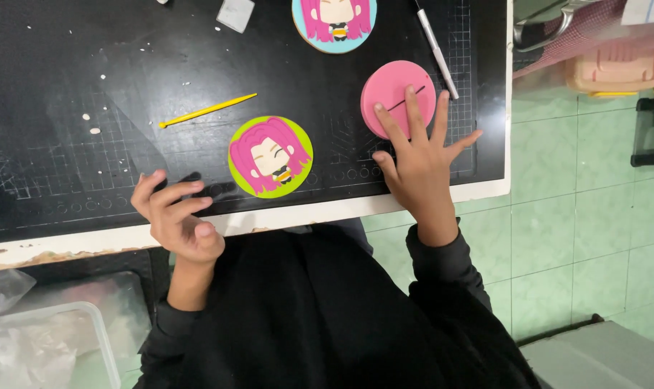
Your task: Decorating and arranging fondant character faces on a workspace using a drawing tool.
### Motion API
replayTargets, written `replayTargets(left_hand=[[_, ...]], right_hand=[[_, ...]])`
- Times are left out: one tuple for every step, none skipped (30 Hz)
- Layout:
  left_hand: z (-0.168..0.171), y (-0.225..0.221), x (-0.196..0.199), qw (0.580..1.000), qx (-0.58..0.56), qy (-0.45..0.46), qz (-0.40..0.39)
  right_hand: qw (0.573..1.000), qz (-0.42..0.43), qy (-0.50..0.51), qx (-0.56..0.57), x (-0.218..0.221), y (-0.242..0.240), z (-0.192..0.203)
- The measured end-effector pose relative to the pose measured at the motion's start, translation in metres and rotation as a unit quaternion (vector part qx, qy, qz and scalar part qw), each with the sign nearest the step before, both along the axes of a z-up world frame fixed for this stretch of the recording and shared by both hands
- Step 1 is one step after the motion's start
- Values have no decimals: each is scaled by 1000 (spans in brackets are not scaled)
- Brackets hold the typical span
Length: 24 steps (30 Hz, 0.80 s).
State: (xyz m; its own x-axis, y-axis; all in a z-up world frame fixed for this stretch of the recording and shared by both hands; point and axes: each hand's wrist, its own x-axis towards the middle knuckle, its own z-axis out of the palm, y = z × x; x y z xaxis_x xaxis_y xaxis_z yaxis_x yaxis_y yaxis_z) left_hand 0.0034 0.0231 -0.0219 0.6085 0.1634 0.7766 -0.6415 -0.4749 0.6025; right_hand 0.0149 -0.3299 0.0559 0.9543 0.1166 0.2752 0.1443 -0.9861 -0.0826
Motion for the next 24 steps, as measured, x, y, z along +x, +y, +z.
replayTargets(left_hand=[[0, 0, 1, 1000, -1, -1, 2], [-1, 0, 1, 1000, -1, -2, 0], [-2, 1, 1, 1000, -2, -1, -4], [-2, 0, 2, 1000, -3, 0, -2], [-1, 0, 2, 1000, -5, -2, -7], [-1, 0, 2, 1000, -7, -4, -13], [9, -3, 1, 1000, -6, -1, -12], [18, -6, 0, 1000, 15, 19, -6], [28, -9, 0, 999, 36, 38, -1], [28, -9, -1, 999, 37, 40, 0], [28, -9, -1, 999, 32, 40, 1], [29, -9, 0, 999, 28, 40, 1], [29, -9, -1, 999, 28, 41, 4], [30, -9, -2, 999, 26, 44, 3], [30, -9, -1, 999, 25, 47, 1], [30, -9, -1, 999, 25, 46, 4], [30, -9, -1, 999, 26, 46, 3], [30, -9, -1, 999, 26, 46, 2], [30, -9, -1, 999, 27, 46, 4], [29, -9, -1, 999, 26, 45, 3], [29, -9, 0, 999, 26, 44, 1], [29, -8, -1, 999, 27, 45, 1], [29, -9, -1, 999, 28, 46, 3], [28, -9, -1, 998, 29, 47, 6]], right_hand=[[1000, 2, -1, -1, 2, 0, 2], [1000, 6, -1, 3, 4, -1, 3], [1000, 9, 1, 7, 5, -1, 4], [1000, 10, 2, 6, 5, -5, 3], [1000, 3, 3, 5, 5, -9, 2], [1000, -4, 4, 3, 4, -13, 0], [1000, -3, 7, 4, 4, -9, 11], [997, -21, 64, 30, 3, -6, 22], [990, -39, 120, 57, 4, -2, 33], [990, -38, 122, 57, 2, -2, 34], [991, -27, 117, 66, 3, -3, 36], [991, -16, 112, 74, 3, -3, 38], [991, -13, 112, 74, 2, -3, 36], [993, -14, 106, 46, 1, -3, 35], [995, -15, 97, 18, 1, -4, 33], [995, -13, 97, 17, 0, -6, 30], [995, -7, 96, 1, -3, -9, 26], [995, -2, 95, -15, -5, -12, 23], [995, -1, 95, -15, -7, -11, 25], [995, -6, 99, -13, -9, -12, 27], [995, -13, 103, -11, -12, -12, 30], [995, -13, 103, -11, -10, -11, 28], [995, -5, 94, -24, -8, -11, 26], [996, 4, 86, -38, -6, -11, 25]])
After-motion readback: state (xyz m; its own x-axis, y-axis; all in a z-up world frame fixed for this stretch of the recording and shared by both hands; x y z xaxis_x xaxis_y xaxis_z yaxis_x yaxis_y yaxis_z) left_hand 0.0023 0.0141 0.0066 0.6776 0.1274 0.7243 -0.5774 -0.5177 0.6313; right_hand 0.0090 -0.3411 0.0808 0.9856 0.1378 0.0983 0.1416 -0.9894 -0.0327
